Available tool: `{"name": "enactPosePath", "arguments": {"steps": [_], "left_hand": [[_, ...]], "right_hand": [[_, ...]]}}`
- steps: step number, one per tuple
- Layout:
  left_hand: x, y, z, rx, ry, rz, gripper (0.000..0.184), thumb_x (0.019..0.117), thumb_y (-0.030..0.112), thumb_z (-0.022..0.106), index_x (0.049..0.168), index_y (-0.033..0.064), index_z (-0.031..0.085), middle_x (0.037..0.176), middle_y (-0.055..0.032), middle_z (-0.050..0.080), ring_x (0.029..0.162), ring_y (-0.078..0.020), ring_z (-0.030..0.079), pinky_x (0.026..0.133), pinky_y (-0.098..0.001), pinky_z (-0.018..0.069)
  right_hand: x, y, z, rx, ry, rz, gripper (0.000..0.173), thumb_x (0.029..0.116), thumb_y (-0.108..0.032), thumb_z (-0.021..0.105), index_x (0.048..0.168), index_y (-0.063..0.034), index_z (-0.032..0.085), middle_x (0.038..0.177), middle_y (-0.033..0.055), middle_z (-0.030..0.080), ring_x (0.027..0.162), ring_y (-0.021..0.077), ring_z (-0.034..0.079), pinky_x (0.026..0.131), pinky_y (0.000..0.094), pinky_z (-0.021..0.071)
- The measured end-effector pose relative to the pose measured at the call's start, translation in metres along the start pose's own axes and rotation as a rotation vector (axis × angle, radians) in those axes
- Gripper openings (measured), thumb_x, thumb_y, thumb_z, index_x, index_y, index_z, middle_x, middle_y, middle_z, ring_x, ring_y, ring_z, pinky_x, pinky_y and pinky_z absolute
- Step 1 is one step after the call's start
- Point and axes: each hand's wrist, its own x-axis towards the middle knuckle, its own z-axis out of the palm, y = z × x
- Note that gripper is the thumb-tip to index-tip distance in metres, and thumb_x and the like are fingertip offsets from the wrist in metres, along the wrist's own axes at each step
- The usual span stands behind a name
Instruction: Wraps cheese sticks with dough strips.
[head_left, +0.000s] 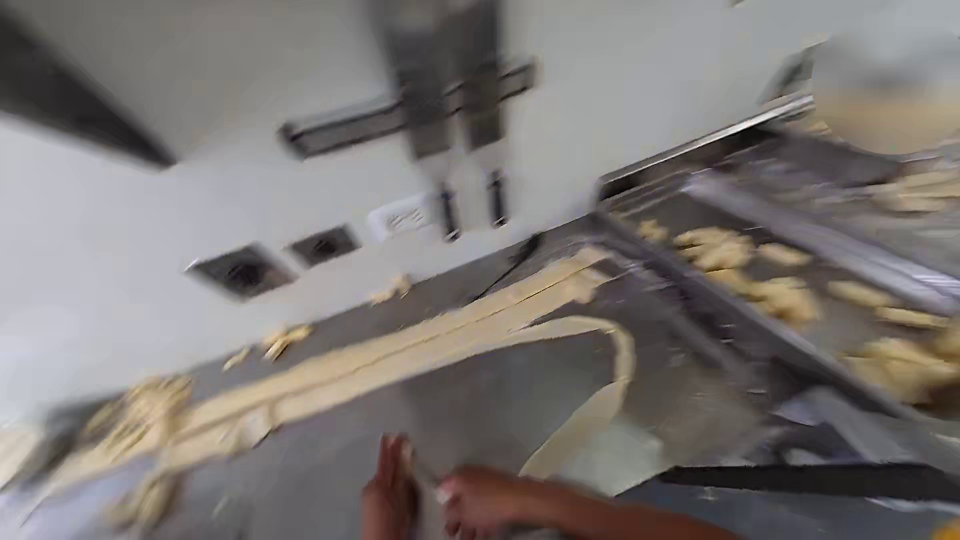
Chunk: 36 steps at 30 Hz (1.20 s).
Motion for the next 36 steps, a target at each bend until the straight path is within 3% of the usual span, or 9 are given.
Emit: {"name": "enactPosePath", "arguments": {"steps": [4,11,15,17,21,24,28,32,36], "left_hand": [[-0.003,-0.017,0.02,-0.093,0.094,0.027,0.046,0.0911,0.004,0.067,0.132,-0.0149,0.059,0.129,-0.0267,0.066,0.123,-0.0426,0.064,0.108,-0.0532,0.0484],[-0.011,-0.018,0.016,-0.083,0.003,0.149,0.045,0.0988,0.001,0.048,0.14,-0.0181,0.048,0.135,-0.0251,0.063,0.123,-0.039,0.064,0.107,-0.0489,0.0496],[-0.012,-0.021,0.021,-0.106,0.071,0.082,0.055,0.0931,0.009,0.062,0.137,-0.021,0.048,0.134,-0.0293,0.062,0.129,-0.0463,0.058,0.115,-0.058,0.0389],[-0.013,-0.015,0.025,-0.137,0.062,0.067,0.053,0.0901,0.005,0.066,0.136,-0.0181,0.053,0.129,-0.0245,0.067,0.124,-0.0411,0.063,0.113,-0.0529,0.0442],[-0.023,-0.004,0.027,-0.178,0.056,0.052,0.045,0.0953,0.001,0.054,0.135,-0.0189,0.053,0.134,-0.0288,0.062,0.127,-0.0438,0.06,0.114,-0.0542,0.0416],[-0.032,0.006,0.017,-0.346,0.003,-0.065,0.05,0.1033,0.007,0.043,0.144,-0.022,0.038,0.135,-0.0253,0.063,0.124,-0.0338,0.065,0.107,-0.0437,0.0497],[-0.011,0.02,-0.024,-0.867,-0.014,-0.459,0.062,0.0928,-0.008,0.06,0.147,-0.0178,0.032,0.128,-0.0233,0.068,0.115,-0.022,0.07,0.101,-0.0336,0.0556],[0.012,0.017,-0.067,-0.942,-0.298,-0.558,0.065,0.0904,-0.005,0.065,0.147,-0.0137,0.036,0.13,-0.0192,0.066,0.113,-0.0152,0.069,0.1,-0.0296,0.0549],[0.012,0.004,-0.073,-0.878,-0.304,-0.55,0.062,0.0903,0.001,0.067,0.144,-0.0113,0.04,0.108,-0.0113,0.072,0.094,-0.0127,0.072,0.09,-0.03,0.0587]], "right_hand": [[0.008,0.008,0.002,0.034,-0.103,0.09,0.033,0.1123,-0.023,0.041,0.127,0.002,0.055,0.114,0.0159,0.07,0.089,0.0225,0.072,0.08,0.0402,0.0587],[0.011,0.007,-0.006,0.102,-0.135,0.123,0.031,0.1125,-0.024,0.041,0.121,0.0007,0.057,0.11,0.0114,0.072,0.085,0.017,0.073,0.075,0.0344,0.0591],[0.015,0.007,-0.007,0.176,-0.159,0.14,0.027,0.1123,-0.023,0.041,0.12,-0.0008,0.056,0.108,0.0095,0.073,0.083,0.0146,0.073,0.073,0.0318,0.0591],[0.018,0.007,-0.009,0.21,-0.155,0.15,0.025,0.1124,-0.021,0.04,0.118,-0.0011,0.055,0.105,0.009,0.073,0.082,0.0145,0.073,0.072,0.031,0.0592],[0.029,0.005,-0.013,0.312,-0.132,0.164,0.026,0.1115,-0.02,0.042,0.123,-0.0023,0.057,0.099,0.0077,0.073,0.078,0.0157,0.074,0.07,0.0325,0.0613],[0.031,0.002,-0.018,0.257,-0.123,0.205,0.034,0.1109,-0.031,0.047,0.119,-0.001,0.06,0.102,0.0081,0.072,0.078,0.0156,0.073,0.071,0.0335,0.0603],[0.031,-0.01,-0.022,0.035,-0.077,0.097,0.041,0.1088,-0.037,0.05,0.11,0.0021,0.063,0.093,0.0125,0.068,0.076,0.0193,0.068,0.073,0.0377,0.0571],[0.03,-0.047,-0.032,-0.317,-0.038,-0.041,0.043,0.1065,-0.034,0.055,0.11,0.0077,0.067,0.112,0.0242,0.063,0.108,0.0357,0.061,0.097,0.0501,0.0473],[0.04,-0.066,-0.041,-0.425,-0.163,0.032,0.038,0.1092,-0.028,0.049,0.101,0.0043,0.068,0.089,0.0177,0.064,0.083,0.0284,0.061,0.078,0.047,0.0478]]}}
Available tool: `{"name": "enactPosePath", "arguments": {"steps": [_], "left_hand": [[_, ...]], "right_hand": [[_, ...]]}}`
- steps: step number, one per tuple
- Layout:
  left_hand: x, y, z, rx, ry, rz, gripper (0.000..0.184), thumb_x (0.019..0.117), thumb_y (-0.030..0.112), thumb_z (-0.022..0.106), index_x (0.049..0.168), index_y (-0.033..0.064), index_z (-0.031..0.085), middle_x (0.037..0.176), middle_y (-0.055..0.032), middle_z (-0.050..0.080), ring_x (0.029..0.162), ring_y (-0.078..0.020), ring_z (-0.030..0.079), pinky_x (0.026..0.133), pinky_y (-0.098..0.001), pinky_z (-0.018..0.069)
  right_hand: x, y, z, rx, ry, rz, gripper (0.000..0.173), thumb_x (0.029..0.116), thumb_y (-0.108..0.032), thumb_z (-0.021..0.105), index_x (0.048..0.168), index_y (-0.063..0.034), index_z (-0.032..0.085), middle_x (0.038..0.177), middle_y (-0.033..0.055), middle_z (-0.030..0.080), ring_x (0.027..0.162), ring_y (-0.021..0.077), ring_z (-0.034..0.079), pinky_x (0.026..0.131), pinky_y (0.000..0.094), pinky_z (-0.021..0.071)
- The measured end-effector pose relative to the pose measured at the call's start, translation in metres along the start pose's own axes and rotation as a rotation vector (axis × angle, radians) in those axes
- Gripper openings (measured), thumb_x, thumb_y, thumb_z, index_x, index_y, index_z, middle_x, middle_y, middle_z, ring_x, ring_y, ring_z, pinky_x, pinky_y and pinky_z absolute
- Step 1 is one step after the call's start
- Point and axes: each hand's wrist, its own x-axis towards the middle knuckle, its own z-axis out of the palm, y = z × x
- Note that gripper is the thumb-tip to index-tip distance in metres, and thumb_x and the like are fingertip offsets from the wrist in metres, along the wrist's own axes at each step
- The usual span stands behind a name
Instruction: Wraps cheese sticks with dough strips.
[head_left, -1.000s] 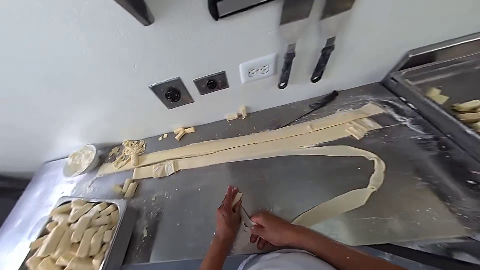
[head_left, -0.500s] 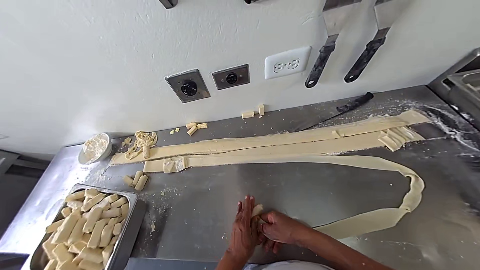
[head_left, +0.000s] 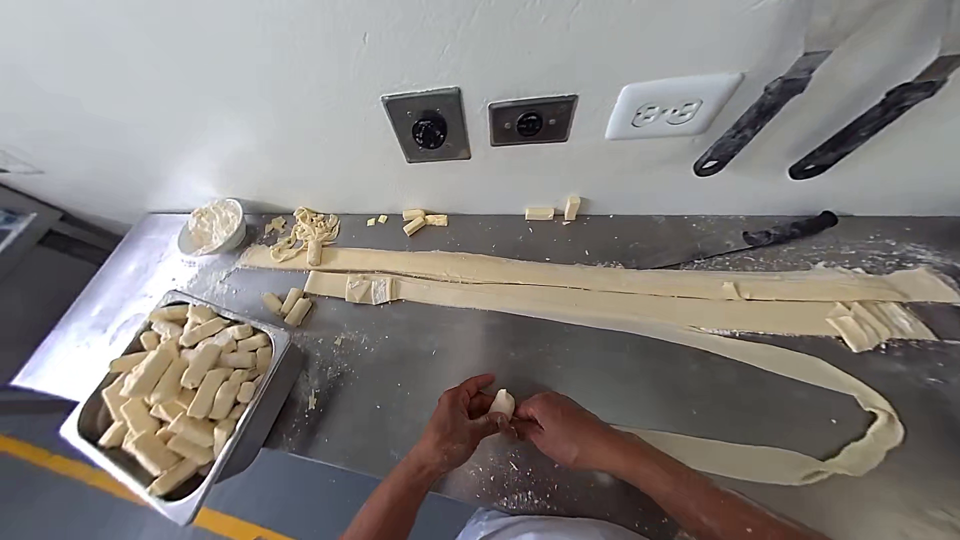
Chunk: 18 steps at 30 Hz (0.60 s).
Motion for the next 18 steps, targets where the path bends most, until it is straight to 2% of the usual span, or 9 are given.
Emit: {"name": "enactPosePath", "arguments": {"steps": [2,3,5,7,8,10,13,16,18], "left_hand": [[-0.003,-0.009,-0.014,-0.021,0.124,0.037,0.058,0.0928,0.003,0.063,0.144,-0.0127,0.039,0.108,-0.0123,0.07,0.092,-0.0137,0.07,0.089,-0.0313,0.0582],[-0.005,-0.013,-0.024,-0.069,0.2,0.044,0.055,0.0947,0.002,0.059,0.143,-0.0128,0.038,0.109,-0.0123,0.069,0.092,-0.0138,0.07,0.088,-0.031,0.0582],[-0.015,-0.009,-0.041,-0.247,0.263,0.029,0.05,0.1,0.0,0.05,0.146,-0.0087,0.032,0.107,-0.0091,0.066,0.09,-0.0128,0.069,0.085,-0.0297,0.0584],[-0.025,-0.002,-0.046,-0.442,0.227,0.037,0.047,0.1024,-0.001,0.04,0.148,-0.004,0.03,0.104,-0.0065,0.064,0.088,-0.0142,0.068,0.084,-0.0309,0.059],[-0.028,-0.001,-0.046,-0.531,0.202,0.056,0.047,0.1024,0.0,0.037,0.149,-0.0024,0.03,0.1,-0.0053,0.064,0.086,-0.0144,0.068,0.083,-0.0309,0.0594],[-0.031,0.0,-0.041,-0.658,0.167,0.092,0.048,0.1019,0.001,0.033,0.15,-0.0003,0.03,0.097,-0.0038,0.064,0.082,-0.0136,0.068,0.079,-0.0289,0.0592],[-0.033,0.0,-0.034,-0.741,0.209,0.115,0.051,0.102,-0.002,0.033,0.152,0.0003,0.026,0.101,-0.0047,0.064,0.084,-0.0139,0.068,0.079,-0.029,0.059],[-0.034,-0.005,-0.022,-0.773,0.246,0.126,0.052,0.1016,-0.005,0.035,0.152,0.0006,0.022,0.1,-0.0038,0.062,0.085,-0.013,0.067,0.082,-0.0293,0.0585],[-0.033,-0.006,-0.008,-0.773,0.228,0.151,0.042,0.1003,-0.004,0.036,0.141,0.002,0.032,0.099,-0.0027,0.065,0.086,-0.0115,0.068,0.083,-0.0301,0.0586]], "right_hand": [[0.003,0.006,-0.009,0.106,-0.056,-0.061,0.037,0.1103,-0.029,0.048,0.106,0.0014,0.068,0.079,0.0075,0.059,0.065,0.0138,0.053,0.065,0.0323,0.046],[0.005,0.008,-0.014,0.148,-0.05,-0.092,0.035,0.1098,-0.028,0.048,0.108,0.0003,0.07,0.078,0.0047,0.061,0.063,0.0097,0.054,0.063,0.0282,0.0474],[0.017,0.007,-0.03,0.095,-0.052,-0.114,0.035,0.1096,-0.027,0.049,0.117,0.0013,0.069,0.096,0.0126,0.067,0.081,0.017,0.061,0.077,0.035,0.0518],[0.039,0.001,-0.041,-0.066,-0.12,-0.115,0.034,0.1096,-0.022,0.049,0.127,0.0,0.068,0.118,0.0208,0.066,0.106,0.0288,0.063,0.096,0.0453,0.0474],[0.051,-0.003,-0.045,-0.159,-0.142,-0.112,0.033,0.1092,-0.02,0.05,0.129,-0.0012,0.068,0.121,0.0217,0.066,0.111,0.0315,0.062,0.099,0.0479,0.0463],[0.07,-0.011,-0.05,-0.303,-0.074,-0.119,0.031,0.1046,-0.019,0.06,0.128,-0.0002,0.068,0.117,0.0226,0.066,0.107,0.0348,0.063,0.098,0.0505,0.048],[0.073,-0.026,-0.054,-0.328,0.107,-0.129,0.066,0.0926,-0.032,0.078,0.144,0.0011,0.053,0.128,0.0234,0.058,0.111,0.0368,0.061,0.099,0.0518,0.0495],[0.055,-0.04,-0.025,-0.248,0.229,-0.468,0.104,0.0729,-0.033,0.093,0.155,0.0013,0.038,0.15,0.0231,0.05,0.137,0.0361,0.051,0.114,0.0511,0.0419],[0.045,-0.046,0.003,-0.293,0.249,-0.679,0.114,0.0668,-0.023,0.095,0.158,0.0024,0.032,0.153,0.0256,0.047,0.142,0.0398,0.046,0.118,0.0526,0.0366]]}}
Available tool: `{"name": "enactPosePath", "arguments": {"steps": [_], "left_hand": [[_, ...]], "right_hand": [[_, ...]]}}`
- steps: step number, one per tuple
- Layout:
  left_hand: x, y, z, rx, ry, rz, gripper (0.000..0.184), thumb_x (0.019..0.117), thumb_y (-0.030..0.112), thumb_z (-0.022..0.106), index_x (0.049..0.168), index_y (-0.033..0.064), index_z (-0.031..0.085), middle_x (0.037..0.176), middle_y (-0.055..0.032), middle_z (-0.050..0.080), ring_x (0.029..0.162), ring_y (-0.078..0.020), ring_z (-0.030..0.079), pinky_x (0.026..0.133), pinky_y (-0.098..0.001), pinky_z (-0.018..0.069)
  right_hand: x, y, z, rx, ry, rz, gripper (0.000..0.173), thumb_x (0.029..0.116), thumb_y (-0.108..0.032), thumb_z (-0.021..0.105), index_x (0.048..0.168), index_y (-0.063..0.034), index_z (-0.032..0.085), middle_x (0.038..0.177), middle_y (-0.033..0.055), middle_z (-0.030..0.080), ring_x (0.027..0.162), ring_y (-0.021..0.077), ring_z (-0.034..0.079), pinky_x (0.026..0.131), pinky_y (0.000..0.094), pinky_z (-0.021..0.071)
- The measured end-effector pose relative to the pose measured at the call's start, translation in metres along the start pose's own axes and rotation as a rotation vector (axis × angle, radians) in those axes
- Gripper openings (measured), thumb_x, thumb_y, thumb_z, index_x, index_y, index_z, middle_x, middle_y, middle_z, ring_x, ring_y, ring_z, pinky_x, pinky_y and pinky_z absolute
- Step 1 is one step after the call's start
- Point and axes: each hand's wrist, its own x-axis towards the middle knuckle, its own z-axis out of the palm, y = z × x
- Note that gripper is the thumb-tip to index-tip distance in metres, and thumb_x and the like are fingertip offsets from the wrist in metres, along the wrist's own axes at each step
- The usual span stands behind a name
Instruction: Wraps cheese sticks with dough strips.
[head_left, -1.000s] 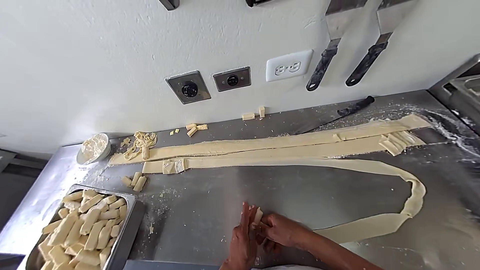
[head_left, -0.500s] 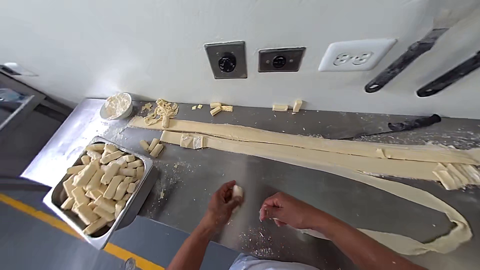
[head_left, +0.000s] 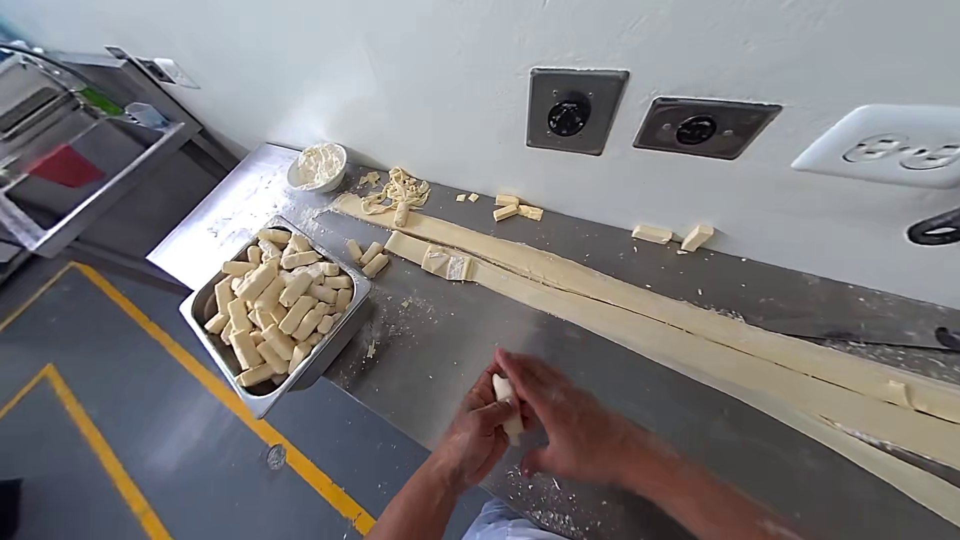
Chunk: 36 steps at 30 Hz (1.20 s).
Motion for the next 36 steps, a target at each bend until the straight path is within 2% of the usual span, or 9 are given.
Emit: {"name": "enactPosePath", "arguments": {"steps": [6,9,13,15,17,20,24,29,36], "left_hand": [[-0.004,-0.004,0.009,-0.057,0.089,-0.08,0.063,0.1086,0.049,0.003,0.131,0.0085,0.045,0.085,-0.0005,0.068,0.075,-0.0113,0.069,0.068,-0.0294,0.0592],[-0.004,-0.007,0.012,-0.041,0.249,-0.103,0.063,0.1083,0.052,0.004,0.115,0.0109,0.051,0.06,0.0036,0.056,0.049,-0.0067,0.056,0.048,-0.0219,0.0504],[-0.011,0.04,-0.046,0.235,0.472,0.356,0.049,0.1098,0.033,0.016,0.135,-0.0003,0.041,0.062,0.0062,0.057,0.048,-0.0028,0.056,0.048,-0.0191,0.0514],[-0.024,0.095,-0.089,0.606,0.794,0.583,0.046,0.1101,0.03,0.028,0.139,-0.0043,0.039,0.077,0.0003,0.058,0.061,-0.0055,0.057,0.06,-0.025,0.0527],[-0.038,0.154,-0.12,0.885,1.127,0.658,0.059,0.1075,0.029,0.049,0.148,-0.0094,0.03,0.117,-0.0234,0.059,0.098,-0.0251,0.062,0.089,-0.0433,0.0528],[-0.042,0.204,-0.158,1.145,1.264,0.493,0.088,0.1021,0.05,0.054,0.156,-0.0094,0.016,0.153,-0.0401,0.03,0.139,-0.0525,0.038,0.113,-0.0624,0.0336],[-0.039,0.217,-0.176,1.262,1.272,0.322,0.085,0.1033,0.059,0.044,0.154,-0.0074,0.029,0.147,-0.0402,0.04,0.14,-0.0556,0.037,0.113,-0.0696,0.0289],[-0.042,0.185,-0.167,1.297,1.229,0.635,0.068,0.106,0.042,0.049,0.147,-0.0111,0.039,0.147,-0.0399,0.04,0.14,-0.0503,0.039,0.115,-0.0599,0.0323],[0.015,0.017,-0.065,1.035,0.515,0.947,0.033,0.1003,0.012,0.056,0.12,-0.0145,0.057,0.111,-0.0227,0.065,0.099,-0.0186,0.066,0.091,-0.0346,0.0558]], "right_hand": [[-0.003,0.01,0.053,-0.13,0.373,-0.269,0.095,0.0725,-0.03,0.08,0.151,0.0091,0.041,0.127,0.0195,0.068,0.114,0.0261,0.068,0.101,0.0287,0.0523],[-0.014,-0.007,0.053,-0.011,0.249,-0.231,0.107,0.0722,-0.034,0.087,0.149,0.019,0.035,0.144,0.0343,0.053,0.131,0.0411,0.058,0.114,0.0418,0.0437],[-0.052,0.031,0.033,-0.153,0.293,0.013,0.077,0.0823,-0.036,0.078,0.141,0.0082,0.056,0.144,0.0322,0.053,0.132,0.0475,0.055,0.107,0.0556,0.0486],[-0.072,0.057,0.016,-0.239,0.362,0.191,0.04,0.0896,-0.012,0.072,0.125,0.0059,0.069,0.123,0.0297,0.066,0.112,0.0485,0.066,0.093,0.0609,0.0551],[-0.082,0.074,0.008,-0.301,0.396,0.31,0.028,0.0898,-0.003,0.07,0.116,0.0053,0.073,0.111,0.0288,0.069,0.103,0.0485,0.068,0.088,0.062,0.0557],[-0.084,0.076,0.002,-0.292,0.277,0.463,0.025,0.0939,-0.009,0.071,0.116,0.0032,0.074,0.111,0.0273,0.068,0.108,0.0446,0.066,0.094,0.057,0.054],[-0.067,0.071,-0.001,-0.241,0.099,0.562,0.022,0.0992,-0.012,0.06,0.107,0.0028,0.075,0.11,0.0217,0.068,0.106,0.0347,0.067,0.097,0.0463,0.0533],[-0.06,0.065,-0.014,-0.107,-0.026,0.606,0.025,0.1,-0.014,0.054,0.107,0.0043,0.071,0.107,0.0199,0.066,0.1,0.0301,0.066,0.092,0.0418,0.0523],[-0.059,0.06,-0.018,-0.203,-0.174,0.587,0.029,0.1017,-0.009,0.057,0.127,0.0017,0.066,0.119,0.0214,0.068,0.115,0.0348,0.065,0.103,0.0479,0.0496]]}}
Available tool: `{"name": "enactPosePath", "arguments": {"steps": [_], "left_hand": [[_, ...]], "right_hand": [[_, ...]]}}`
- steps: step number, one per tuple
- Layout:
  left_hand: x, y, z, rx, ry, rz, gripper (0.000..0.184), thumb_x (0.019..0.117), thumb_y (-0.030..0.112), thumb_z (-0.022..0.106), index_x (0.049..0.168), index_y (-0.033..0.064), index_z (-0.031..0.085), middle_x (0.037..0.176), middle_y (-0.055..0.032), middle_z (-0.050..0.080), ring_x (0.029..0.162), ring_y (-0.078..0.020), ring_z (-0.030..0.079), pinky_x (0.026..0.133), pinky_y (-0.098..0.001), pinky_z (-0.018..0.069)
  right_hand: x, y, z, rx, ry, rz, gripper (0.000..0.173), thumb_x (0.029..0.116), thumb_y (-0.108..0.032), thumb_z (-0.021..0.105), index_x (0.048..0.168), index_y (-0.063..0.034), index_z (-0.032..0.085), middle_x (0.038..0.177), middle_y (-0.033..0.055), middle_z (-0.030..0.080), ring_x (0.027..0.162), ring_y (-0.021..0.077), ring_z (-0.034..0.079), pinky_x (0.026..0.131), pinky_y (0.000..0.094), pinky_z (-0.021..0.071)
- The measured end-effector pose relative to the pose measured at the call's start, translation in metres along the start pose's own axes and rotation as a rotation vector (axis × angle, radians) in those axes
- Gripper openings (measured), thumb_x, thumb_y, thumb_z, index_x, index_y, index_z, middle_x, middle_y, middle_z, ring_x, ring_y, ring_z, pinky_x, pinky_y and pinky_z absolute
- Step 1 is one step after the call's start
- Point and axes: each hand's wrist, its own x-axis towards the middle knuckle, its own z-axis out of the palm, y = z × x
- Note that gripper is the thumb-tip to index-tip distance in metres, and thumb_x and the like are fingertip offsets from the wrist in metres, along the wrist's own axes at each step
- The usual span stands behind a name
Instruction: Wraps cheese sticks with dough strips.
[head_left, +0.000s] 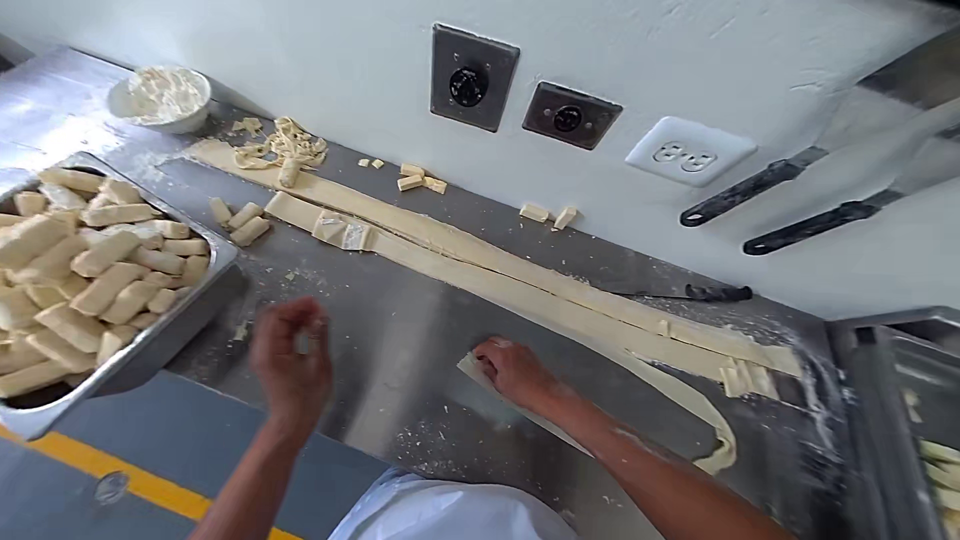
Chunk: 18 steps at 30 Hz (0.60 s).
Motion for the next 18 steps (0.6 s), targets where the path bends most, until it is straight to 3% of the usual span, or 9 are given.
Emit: {"name": "enactPosePath", "arguments": {"steps": [2,4,6,7,8,11,14,15,18], "left_hand": [[-0.034,0.015,0.051,-0.225,-0.166,-0.136,0.022,0.096,0.01,0.062,0.109,-0.007,0.065,0.094,-0.007,0.071,0.081,-0.0062,0.068,0.078,-0.0264,0.0594],[-0.056,0.031,0.08,-0.33,-0.423,-0.358,0.017,0.093,0.007,0.068,0.106,-0.0034,0.068,0.088,-0.0051,0.073,0.075,-0.0077,0.07,0.073,-0.0273,0.0601],[-0.061,0.046,0.098,-0.421,-0.689,-0.48,0.03,0.0903,0.01,0.074,0.117,-0.0021,0.067,0.104,-0.0066,0.074,0.091,-0.01,0.072,0.086,-0.0281,0.0598],[-0.061,0.056,0.106,-0.504,-0.782,-0.482,0.043,0.0872,0.013,0.078,0.125,-0.0027,0.064,0.115,-0.0073,0.072,0.104,-0.0104,0.07,0.096,-0.0277,0.0569],[-0.06,0.07,0.115,-0.601,-0.817,-0.46,0.048,0.0835,0.014,0.081,0.125,-0.0023,0.063,0.117,-0.0058,0.072,0.109,-0.0089,0.069,0.099,-0.0265,0.0551],[-0.05,0.12,0.132,-0.839,-0.735,-0.362,0.031,0.0826,0.005,0.08,0.111,0.0032,0.068,0.098,0.0021,0.076,0.095,-0.0049,0.073,0.09,-0.0246,0.06],[-0.037,0.149,0.134,-0.812,-0.574,-0.22,0.005,0.0924,0.013,0.072,0.097,0.0118,0.072,0.081,0.0099,0.074,0.075,0.0033,0.068,0.07,-0.0166,0.0574],[-0.031,0.154,0.132,-0.791,-0.534,-0.187,0.006,0.0952,0.014,0.069,0.092,0.0126,0.073,0.079,0.0103,0.073,0.073,0.0042,0.067,0.067,-0.0157,0.0562],[-0.007,0.166,0.112,-0.874,-0.473,-0.255,0.018,0.1026,0.01,0.056,0.097,0.0104,0.073,0.089,0.006,0.076,0.082,-0.0036,0.073,0.079,-0.0249,0.0621]], "right_hand": [[-0.001,0.004,-0.002,0.115,0.033,-0.023,0.029,0.0979,-0.006,0.061,0.125,0.0008,0.067,0.106,0.0187,0.07,0.099,0.0312,0.068,0.092,0.0464,0.0543],[-0.008,0.006,-0.017,0.326,0.075,-0.074,0.03,0.0937,-0.002,0.066,0.124,0.002,0.066,0.093,0.0156,0.069,0.082,0.0243,0.067,0.077,0.0409,0.0568],[-0.021,-0.004,-0.047,0.493,0.081,-0.135,0.031,0.0927,0.002,0.063,0.124,0.004,0.063,0.091,0.0124,0.064,0.076,0.017,0.061,0.071,0.0334,0.0536],[-0.03,-0.012,-0.063,0.539,0.091,-0.17,0.03,0.0922,0.003,0.063,0.123,0.0042,0.063,0.089,0.0096,0.062,0.074,0.0126,0.059,0.068,0.0288,0.0524],[-0.039,-0.02,-0.079,0.564,0.097,-0.201,0.03,0.0922,0.004,0.063,0.122,0.004,0.063,0.088,0.0073,0.061,0.072,0.009,0.058,0.067,0.0248,0.0519],[-0.06,-0.042,-0.117,0.561,0.14,-0.275,0.026,0.0931,0.006,0.063,0.119,0.0036,0.064,0.086,0.0033,0.062,0.071,0.0031,0.058,0.065,0.0166,0.0517],[-0.067,-0.056,-0.139,0.579,0.276,-0.317,0.024,0.0927,0.005,0.066,0.117,0.0037,0.065,0.087,0.0024,0.064,0.072,0.0018,0.061,0.067,0.0159,0.0539],[-0.067,-0.058,-0.144,0.601,0.324,-0.327,0.027,0.0927,0.002,0.068,0.119,0.0037,0.064,0.092,0.0034,0.065,0.075,0.0029,0.063,0.069,0.0172,0.0559],[-0.071,-0.052,-0.152,0.58,0.29,-0.33,0.051,0.0974,-0.018,0.067,0.141,0.004,0.05,0.123,0.0106,0.065,0.094,0.0072,0.068,0.079,0.0228,0.0585]]}}
